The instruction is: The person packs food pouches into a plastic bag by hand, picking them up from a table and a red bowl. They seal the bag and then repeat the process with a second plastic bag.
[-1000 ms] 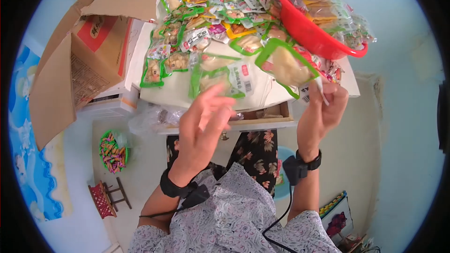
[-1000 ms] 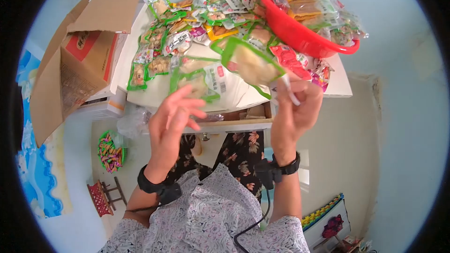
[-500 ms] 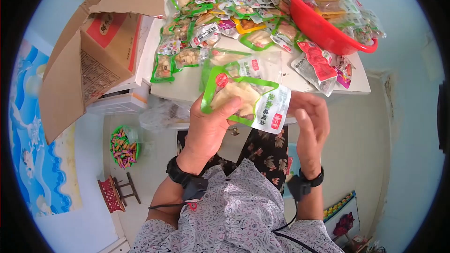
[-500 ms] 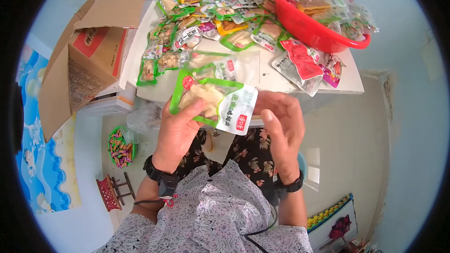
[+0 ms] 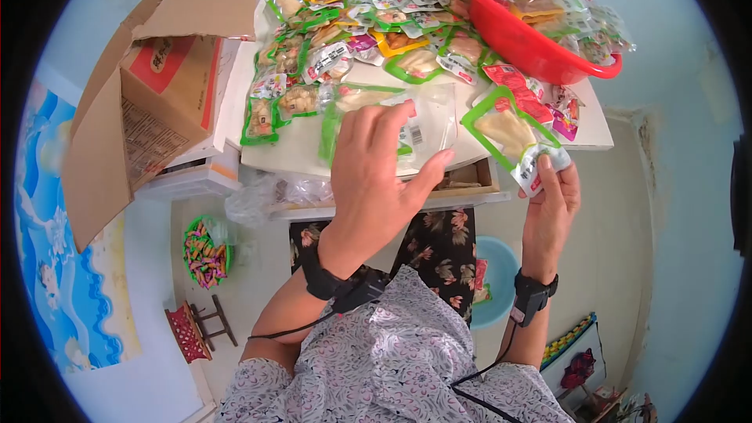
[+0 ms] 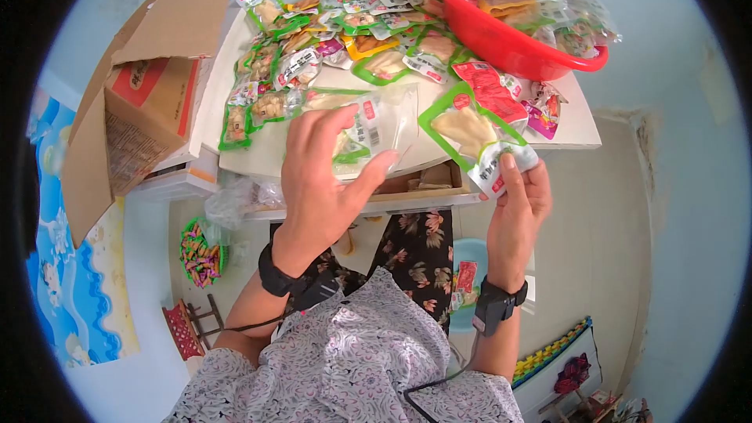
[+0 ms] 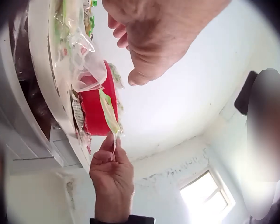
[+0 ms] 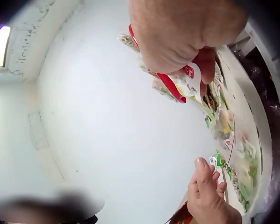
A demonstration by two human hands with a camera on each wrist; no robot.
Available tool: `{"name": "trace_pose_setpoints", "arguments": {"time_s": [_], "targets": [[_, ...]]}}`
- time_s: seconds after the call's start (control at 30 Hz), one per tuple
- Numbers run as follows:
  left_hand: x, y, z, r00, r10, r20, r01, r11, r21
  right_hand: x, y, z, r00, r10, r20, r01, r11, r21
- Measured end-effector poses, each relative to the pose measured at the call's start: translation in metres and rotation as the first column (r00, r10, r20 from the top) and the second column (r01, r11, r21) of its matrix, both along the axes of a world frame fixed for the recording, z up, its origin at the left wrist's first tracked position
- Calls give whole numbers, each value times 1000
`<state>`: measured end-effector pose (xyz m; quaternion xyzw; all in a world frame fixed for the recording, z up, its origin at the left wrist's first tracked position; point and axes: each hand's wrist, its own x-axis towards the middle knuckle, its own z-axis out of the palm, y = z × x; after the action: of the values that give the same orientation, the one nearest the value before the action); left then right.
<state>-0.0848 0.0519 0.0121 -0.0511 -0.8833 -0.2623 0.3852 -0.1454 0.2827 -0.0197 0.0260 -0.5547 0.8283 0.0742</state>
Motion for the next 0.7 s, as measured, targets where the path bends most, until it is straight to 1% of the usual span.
{"name": "trace_pose_setpoints", "arguments": {"time_s": [0.1,0.2,0.23,0.3,0.43,0.53,0.6,0.7], "targets": [[-13,11,6,995,48,90,-39,994,-100,-10,-4,-13,998,66,25,-65,998,-18],[-22,16,-2,988,67,137,-51,992,-113,-15,-14,-25,987,145,63,-144,989,-18],[-23,14,-9,985,72,155,-56,993,-106,-13,-20,-21,986,131,101,-129,991,-24],[-22,8,-22,977,83,194,-66,994,-88,-12,-23,-22,976,162,148,-153,986,-69],[-14,7,-17,996,29,81,-33,998,51,-9,-30,-9,948,214,234,-191,975,-118],[-12,12,-12,999,7,41,-12,991,133,-11,-29,-5,923,315,223,-289,947,-141],[-12,16,-13,999,-6,36,-2,978,208,-14,-28,-3,904,376,204,-362,927,-100],[-8,19,-5,1000,-5,12,4,996,85,-22,-31,-8,882,434,184,-431,900,-56]]}}
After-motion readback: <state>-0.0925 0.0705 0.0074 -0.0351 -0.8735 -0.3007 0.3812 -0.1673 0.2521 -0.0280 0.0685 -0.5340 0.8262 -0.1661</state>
